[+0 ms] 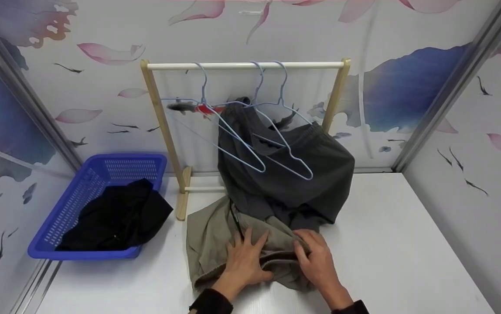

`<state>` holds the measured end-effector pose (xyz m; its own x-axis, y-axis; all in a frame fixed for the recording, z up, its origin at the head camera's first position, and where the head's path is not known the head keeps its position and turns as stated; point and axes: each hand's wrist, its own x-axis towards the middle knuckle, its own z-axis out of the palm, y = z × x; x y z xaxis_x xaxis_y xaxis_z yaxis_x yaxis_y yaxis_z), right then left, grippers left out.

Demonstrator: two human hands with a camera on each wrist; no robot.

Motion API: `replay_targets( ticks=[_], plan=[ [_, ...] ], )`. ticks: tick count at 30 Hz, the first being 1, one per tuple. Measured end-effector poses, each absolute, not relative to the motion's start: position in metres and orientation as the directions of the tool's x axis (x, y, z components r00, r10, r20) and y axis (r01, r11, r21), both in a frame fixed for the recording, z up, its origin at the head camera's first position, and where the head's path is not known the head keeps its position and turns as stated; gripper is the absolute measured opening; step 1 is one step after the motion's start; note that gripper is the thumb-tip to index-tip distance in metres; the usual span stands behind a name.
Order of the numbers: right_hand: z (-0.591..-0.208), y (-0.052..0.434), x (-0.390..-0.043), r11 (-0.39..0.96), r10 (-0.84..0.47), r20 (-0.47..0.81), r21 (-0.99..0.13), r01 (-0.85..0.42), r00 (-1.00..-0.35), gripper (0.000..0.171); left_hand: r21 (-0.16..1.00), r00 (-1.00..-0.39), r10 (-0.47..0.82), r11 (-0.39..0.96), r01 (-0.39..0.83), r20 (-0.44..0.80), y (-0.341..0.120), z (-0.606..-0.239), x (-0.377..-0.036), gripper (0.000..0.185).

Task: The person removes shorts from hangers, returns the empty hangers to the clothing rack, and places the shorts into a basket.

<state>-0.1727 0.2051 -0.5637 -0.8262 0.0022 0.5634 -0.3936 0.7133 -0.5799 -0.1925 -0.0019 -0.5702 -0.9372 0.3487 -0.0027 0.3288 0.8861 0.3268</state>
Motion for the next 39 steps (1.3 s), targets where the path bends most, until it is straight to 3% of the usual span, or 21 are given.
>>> replay_targets(
  ticks=[6,18,31,39],
  plan=[
    [-0.567,0.200,-0.170,0.713,-0.010,0.563,-0.575,-0.401,-0.826,0.021,0.241,-0.945,0.316,0.927,0.287,-0.089,0.004,-0.570,-0.198,0.107],
    [-0.569,0.194,-0.167,0.702,-0.040,0.569,-0.569,-0.429,-0.821,0.024,0.198,-0.946,0.250,0.958,0.209,-0.208,0.013,-0.574,-0.209,0.094],
    [-0.569,0.193,-0.168,0.700,-0.041,0.570,-0.570,-0.431,-0.821,0.025,0.182,-0.963,0.230,0.962,0.204,-0.138,0.010,-0.569,-0.204,0.070],
    [-0.570,0.191,-0.168,0.696,-0.051,0.587,-0.559,-0.450,-0.808,0.021,0.200,-0.966,0.256,0.945,0.258,0.036,-0.003,-0.572,-0.201,0.054]
  ],
)
